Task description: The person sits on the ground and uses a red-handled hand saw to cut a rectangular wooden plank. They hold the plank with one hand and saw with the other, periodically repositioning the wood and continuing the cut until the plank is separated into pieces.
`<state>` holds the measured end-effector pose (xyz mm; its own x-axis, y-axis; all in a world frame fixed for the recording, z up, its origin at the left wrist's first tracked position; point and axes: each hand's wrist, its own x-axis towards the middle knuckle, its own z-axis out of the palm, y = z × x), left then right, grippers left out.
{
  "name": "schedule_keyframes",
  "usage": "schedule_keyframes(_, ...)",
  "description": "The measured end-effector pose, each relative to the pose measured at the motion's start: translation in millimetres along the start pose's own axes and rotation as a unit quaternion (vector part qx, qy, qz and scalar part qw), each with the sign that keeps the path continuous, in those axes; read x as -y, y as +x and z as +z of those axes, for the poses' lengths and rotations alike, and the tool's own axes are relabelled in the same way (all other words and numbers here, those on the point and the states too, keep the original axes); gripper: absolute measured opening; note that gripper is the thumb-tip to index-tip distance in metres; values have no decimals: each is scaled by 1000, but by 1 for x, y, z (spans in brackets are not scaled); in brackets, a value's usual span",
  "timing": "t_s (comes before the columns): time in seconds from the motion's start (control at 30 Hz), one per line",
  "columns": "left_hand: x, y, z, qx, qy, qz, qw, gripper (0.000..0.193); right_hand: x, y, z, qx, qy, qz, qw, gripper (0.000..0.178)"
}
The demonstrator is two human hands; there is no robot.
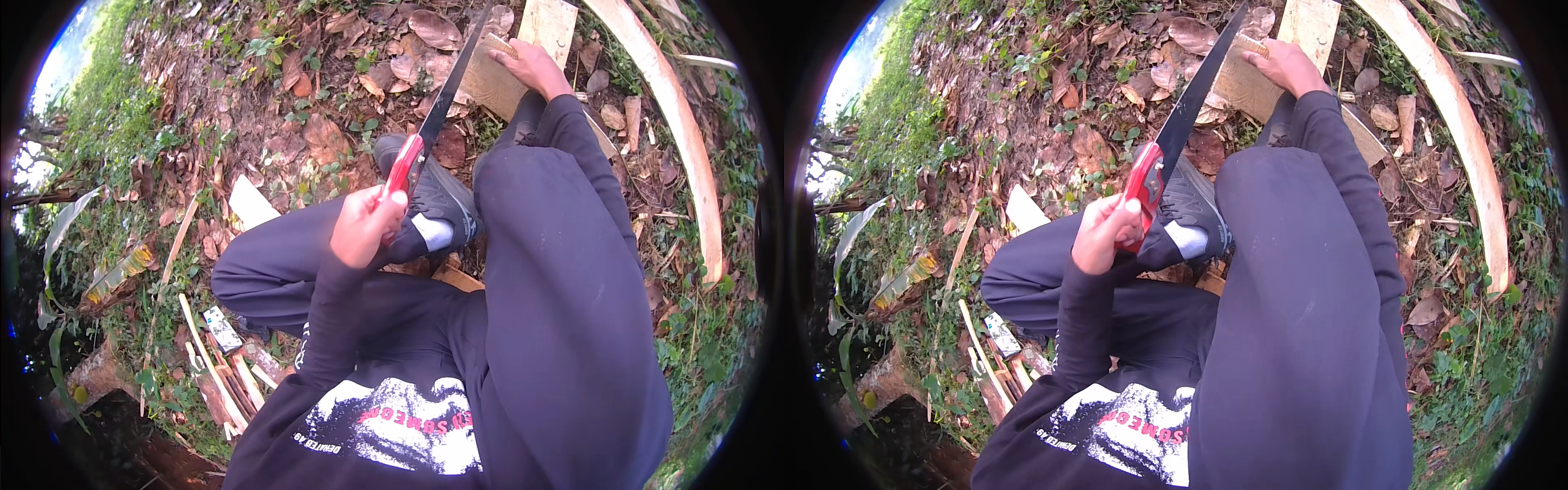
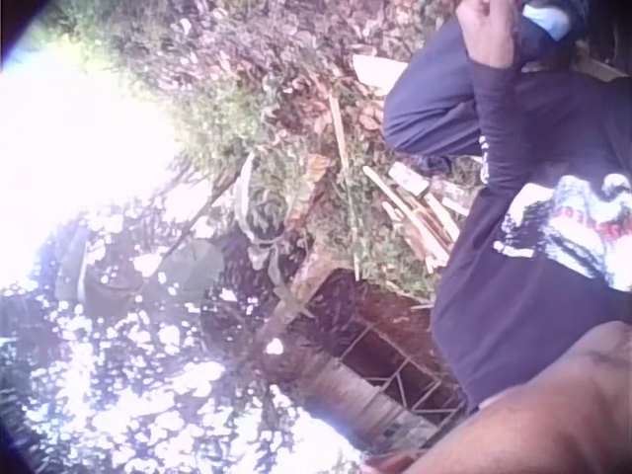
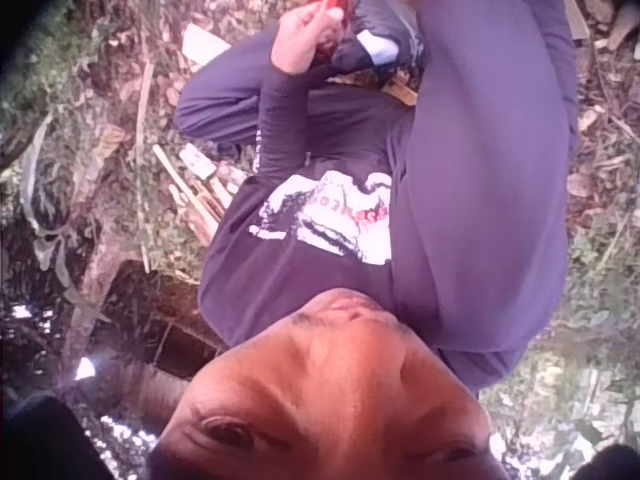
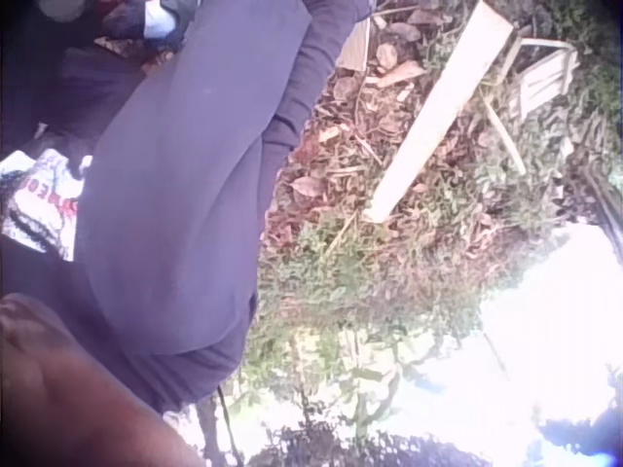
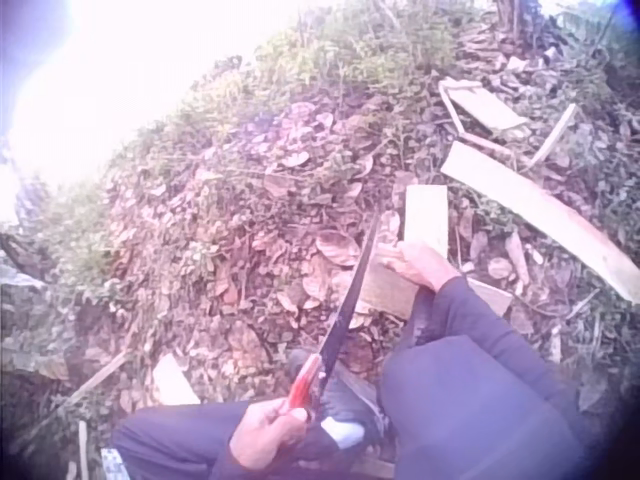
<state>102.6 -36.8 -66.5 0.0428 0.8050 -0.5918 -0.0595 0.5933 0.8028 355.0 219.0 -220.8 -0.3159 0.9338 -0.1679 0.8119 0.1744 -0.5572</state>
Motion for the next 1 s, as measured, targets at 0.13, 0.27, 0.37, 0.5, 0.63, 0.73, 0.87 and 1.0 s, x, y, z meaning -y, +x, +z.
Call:
schedule_keyframes(0.13,11,-33,-12,112,35,71,991,39,-1,-17,23,-31,-16,-6,999,71)
schedule_keyframes(0.27,18,-32,9,-3,210,184,960,15,-6,4,15,55,-26,-13,998,65)
schedule_keyframes(0.37,15,-35,20,-35,208,198,957,13,-4,5,27,-21,13,-65,998,67)
schedule_keyframes(0.5,13,-41,21,-81,241,253,933,18,13,-7,8,71,-6,-1,997,66)
schedule_keyframes(0.63,6,-17,29,-76,204,270,938,23,-6,2,21,58,12,-11,998,59)
schedule_keyframes(0.73,-1,62,49,-96,226,334,910,23,9,1,21,53,62,-37,996,54)
schedule_keyframes(0.87,-12,79,49,-89,181,286,937,19,-1,4,24,35,58,-37,997,60)
schedule_keyframes(1.0,14,6,27,-86,133,172,972,18,-14,13,31,41,2,-22,999,65)
